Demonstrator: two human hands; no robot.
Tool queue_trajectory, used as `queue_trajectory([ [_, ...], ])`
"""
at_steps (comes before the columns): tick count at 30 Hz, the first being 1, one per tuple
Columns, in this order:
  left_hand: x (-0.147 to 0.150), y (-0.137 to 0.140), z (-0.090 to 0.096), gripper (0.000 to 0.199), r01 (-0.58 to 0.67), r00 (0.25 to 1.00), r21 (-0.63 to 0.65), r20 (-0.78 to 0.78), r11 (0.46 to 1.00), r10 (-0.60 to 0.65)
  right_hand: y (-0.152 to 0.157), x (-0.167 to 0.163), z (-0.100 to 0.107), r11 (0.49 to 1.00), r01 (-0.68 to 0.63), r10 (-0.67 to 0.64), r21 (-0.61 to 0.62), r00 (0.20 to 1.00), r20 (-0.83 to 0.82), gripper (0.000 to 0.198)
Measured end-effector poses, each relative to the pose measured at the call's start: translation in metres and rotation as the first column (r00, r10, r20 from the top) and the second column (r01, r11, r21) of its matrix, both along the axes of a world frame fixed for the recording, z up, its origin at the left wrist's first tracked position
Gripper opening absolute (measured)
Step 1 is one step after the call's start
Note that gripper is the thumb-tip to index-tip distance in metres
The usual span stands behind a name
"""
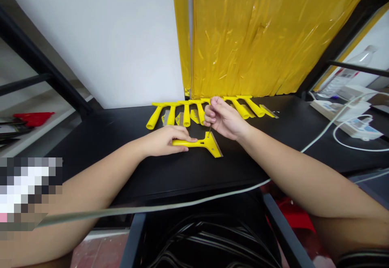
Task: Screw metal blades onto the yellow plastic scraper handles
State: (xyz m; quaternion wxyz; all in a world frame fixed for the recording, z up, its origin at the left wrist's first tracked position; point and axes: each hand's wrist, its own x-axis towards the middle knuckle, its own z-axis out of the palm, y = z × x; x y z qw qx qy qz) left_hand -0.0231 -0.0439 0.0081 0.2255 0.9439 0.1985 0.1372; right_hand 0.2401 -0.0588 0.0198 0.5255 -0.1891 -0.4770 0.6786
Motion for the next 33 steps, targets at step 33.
queue_trajectory([
  [33, 0.0001, -0.0003, 0.0006, 0.039, 0.003, 1.000, 0.024, 0.010, 1.000, -0.003, 0.0018, -0.0025, -0.0049, 1.000, 0.001, -0.002, 0.021, 0.999, 0.051, 0.032],
])
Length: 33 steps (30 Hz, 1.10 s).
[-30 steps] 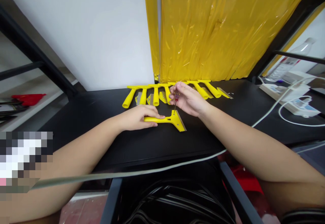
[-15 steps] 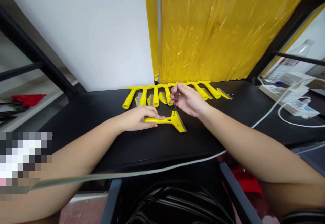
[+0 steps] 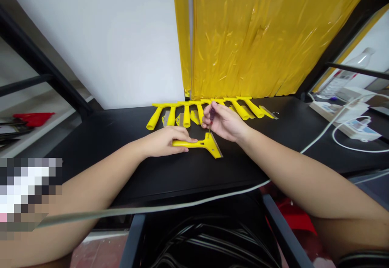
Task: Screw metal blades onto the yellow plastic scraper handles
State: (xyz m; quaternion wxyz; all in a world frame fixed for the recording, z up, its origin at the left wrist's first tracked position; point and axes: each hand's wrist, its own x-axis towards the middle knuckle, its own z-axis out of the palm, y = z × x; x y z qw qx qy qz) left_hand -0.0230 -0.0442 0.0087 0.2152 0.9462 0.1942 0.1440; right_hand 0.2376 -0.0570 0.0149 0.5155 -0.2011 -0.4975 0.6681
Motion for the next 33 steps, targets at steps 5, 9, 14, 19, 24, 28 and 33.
queue_trajectory([
  [5, -0.001, 0.000, 0.000, 0.039, 0.003, 1.000, -0.002, 0.000, 1.000, -0.003, -0.003, 0.001, 0.007, 0.999, -0.019, 0.017, -0.035, 0.999, -0.050, 0.038],
  [9, 0.000, -0.001, 0.002, 0.038, 0.008, 1.000, -0.003, 0.000, 1.000, -0.008, -0.006, 0.013, 0.017, 0.998, -0.040, 0.035, -0.057, 0.996, -0.084, 0.039],
  [14, -0.001, -0.001, 0.001, 0.039, 0.017, 1.000, -0.006, -0.001, 1.000, -0.017, -0.013, 0.024, 0.018, 0.931, -0.366, 0.365, 0.014, 0.930, 0.030, 0.040],
  [19, -0.002, 0.002, -0.001, 0.040, 0.029, 0.999, -0.011, -0.024, 1.000, -0.029, -0.017, 0.021, 0.015, 0.870, -0.491, 0.487, 0.038, 0.870, 0.078, 0.036],
  [24, -0.002, 0.003, -0.002, 0.039, 0.020, 0.999, -0.016, -0.025, 1.000, -0.020, -0.019, 0.021, 0.017, 0.878, -0.478, 0.471, 0.034, 0.873, 0.131, 0.030],
  [28, -0.002, 0.003, -0.002, 0.039, 0.018, 1.000, -0.023, -0.015, 1.000, -0.018, -0.019, 0.023, 0.019, 0.900, -0.435, 0.425, 0.036, 0.893, 0.148, 0.028],
  [33, -0.002, 0.003, -0.002, 0.039, 0.015, 1.000, -0.025, -0.005, 1.000, -0.015, -0.020, 0.023, 0.019, 0.901, -0.434, 0.424, 0.027, 0.890, 0.167, 0.031],
])
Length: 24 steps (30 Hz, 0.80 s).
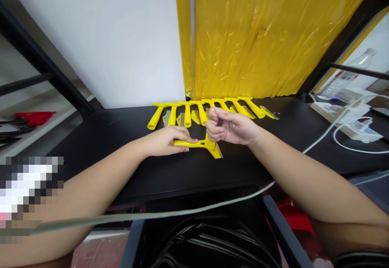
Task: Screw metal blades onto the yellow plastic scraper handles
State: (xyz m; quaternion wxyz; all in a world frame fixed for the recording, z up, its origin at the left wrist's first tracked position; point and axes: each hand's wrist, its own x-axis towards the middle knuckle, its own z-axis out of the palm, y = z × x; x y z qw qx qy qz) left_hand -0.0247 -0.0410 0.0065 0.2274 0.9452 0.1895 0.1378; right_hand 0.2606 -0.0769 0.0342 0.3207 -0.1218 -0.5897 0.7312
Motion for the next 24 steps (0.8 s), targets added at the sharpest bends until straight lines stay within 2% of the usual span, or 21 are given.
queue_trajectory([
  [9, 0.001, -0.001, 0.001, 0.039, 0.007, 1.000, 0.002, -0.001, 1.000, -0.007, -0.001, -0.001, -0.005, 1.000, -0.020, 0.020, 0.018, 0.999, -0.025, 0.033],
  [12, 0.002, -0.002, 0.002, 0.037, 0.005, 1.000, 0.000, 0.002, 1.000, -0.005, 0.003, -0.001, -0.009, 0.978, 0.062, -0.052, 0.199, 0.997, -0.057, 0.032],
  [14, 0.002, -0.002, 0.003, 0.037, 0.006, 1.000, -0.006, 0.006, 1.000, -0.006, 0.006, 0.000, -0.011, 0.928, 0.127, -0.103, 0.351, 0.991, -0.086, 0.030],
  [16, 0.002, -0.002, 0.003, 0.038, 0.003, 1.000, -0.016, 0.009, 1.000, -0.003, 0.008, 0.003, -0.010, 0.884, 0.150, -0.126, 0.442, 0.988, -0.083, 0.024],
  [19, 0.001, -0.001, 0.002, 0.038, -0.005, 1.000, -0.024, 0.008, 1.000, 0.005, 0.010, 0.009, -0.008, 0.862, 0.159, -0.149, 0.481, 0.987, -0.060, 0.018],
  [24, -0.001, 0.001, 0.000, 0.038, -0.002, 1.000, -0.029, -0.001, 1.000, 0.002, 0.008, 0.012, -0.005, 0.846, 0.261, -0.263, 0.464, 0.963, -0.063, 0.019],
])
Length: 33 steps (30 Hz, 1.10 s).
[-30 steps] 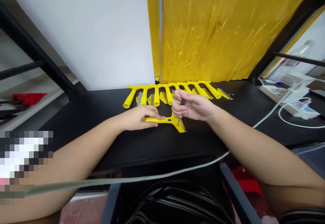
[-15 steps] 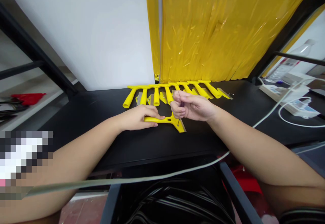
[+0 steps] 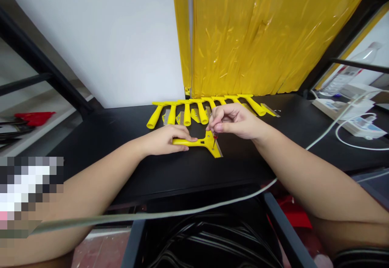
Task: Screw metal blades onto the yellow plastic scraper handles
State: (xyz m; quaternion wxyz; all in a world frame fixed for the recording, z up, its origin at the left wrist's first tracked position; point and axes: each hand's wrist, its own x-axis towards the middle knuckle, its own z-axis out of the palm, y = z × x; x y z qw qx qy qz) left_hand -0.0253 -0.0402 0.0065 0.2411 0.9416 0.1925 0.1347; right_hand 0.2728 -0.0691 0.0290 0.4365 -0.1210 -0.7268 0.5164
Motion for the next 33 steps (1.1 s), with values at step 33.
queue_trajectory([
  [33, 0.001, 0.001, 0.000, 0.038, 0.005, 1.000, 0.008, 0.022, 1.000, -0.005, -0.004, -0.014, -0.007, 0.836, -0.309, 0.266, -0.453, 0.951, -0.156, 0.036],
])
